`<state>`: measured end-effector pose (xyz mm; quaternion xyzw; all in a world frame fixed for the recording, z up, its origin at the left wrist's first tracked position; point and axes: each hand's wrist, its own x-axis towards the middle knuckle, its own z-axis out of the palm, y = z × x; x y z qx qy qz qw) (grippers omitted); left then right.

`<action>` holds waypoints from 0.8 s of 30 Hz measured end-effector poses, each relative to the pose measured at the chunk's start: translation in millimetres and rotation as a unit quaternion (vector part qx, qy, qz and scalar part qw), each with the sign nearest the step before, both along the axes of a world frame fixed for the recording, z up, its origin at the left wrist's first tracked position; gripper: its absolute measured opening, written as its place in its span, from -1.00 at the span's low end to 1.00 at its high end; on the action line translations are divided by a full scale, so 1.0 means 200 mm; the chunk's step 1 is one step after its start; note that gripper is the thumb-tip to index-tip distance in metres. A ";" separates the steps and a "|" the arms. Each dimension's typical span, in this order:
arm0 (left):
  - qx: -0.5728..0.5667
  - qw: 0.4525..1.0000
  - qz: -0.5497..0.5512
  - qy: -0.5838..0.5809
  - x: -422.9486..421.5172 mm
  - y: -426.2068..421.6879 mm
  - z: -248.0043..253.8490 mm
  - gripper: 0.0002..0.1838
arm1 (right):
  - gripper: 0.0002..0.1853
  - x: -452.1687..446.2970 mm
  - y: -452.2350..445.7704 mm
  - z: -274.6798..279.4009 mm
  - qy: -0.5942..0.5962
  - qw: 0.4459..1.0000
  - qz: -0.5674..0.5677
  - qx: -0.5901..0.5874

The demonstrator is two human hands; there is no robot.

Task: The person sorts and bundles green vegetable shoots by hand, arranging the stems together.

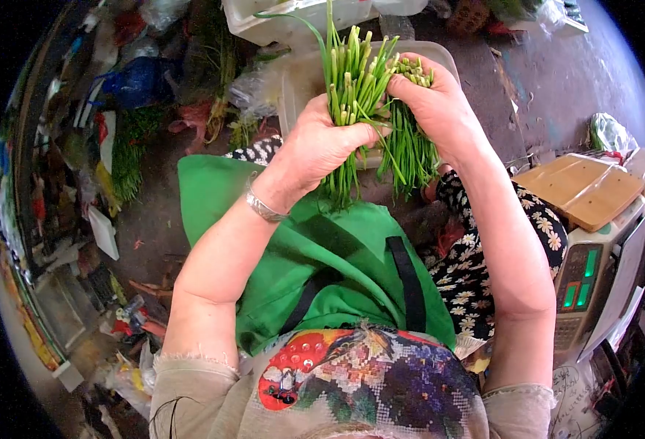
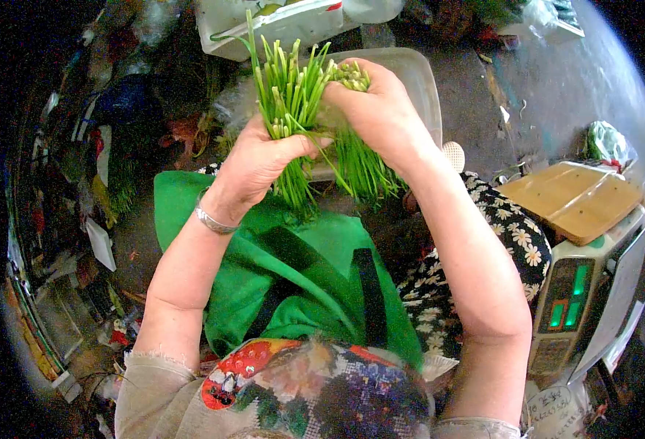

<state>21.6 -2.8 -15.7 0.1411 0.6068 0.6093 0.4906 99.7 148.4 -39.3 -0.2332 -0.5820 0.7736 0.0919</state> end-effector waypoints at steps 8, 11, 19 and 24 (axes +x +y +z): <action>-0.003 1.000 -0.004 0.015 0.01 -0.01 0.00 -0.68 | -0.80 0.00 -0.04 -0.03 -0.015 1.000 0.005 0.002; -0.019 0.999 -0.017 0.035 -0.01 -0.01 -0.02 -0.70 | -0.80 0.00 -0.03 -0.04 -0.004 1.000 0.002 0.014; -0.010 1.000 0.007 0.026 0.00 0.00 -0.01 -0.71 | -0.81 0.00 -0.03 0.00 -0.013 0.999 -0.012 0.029; -0.010 1.000 0.004 0.023 0.00 0.00 -0.01 -0.72 | -0.80 0.01 -0.02 -0.01 -0.011 1.000 -0.001 0.024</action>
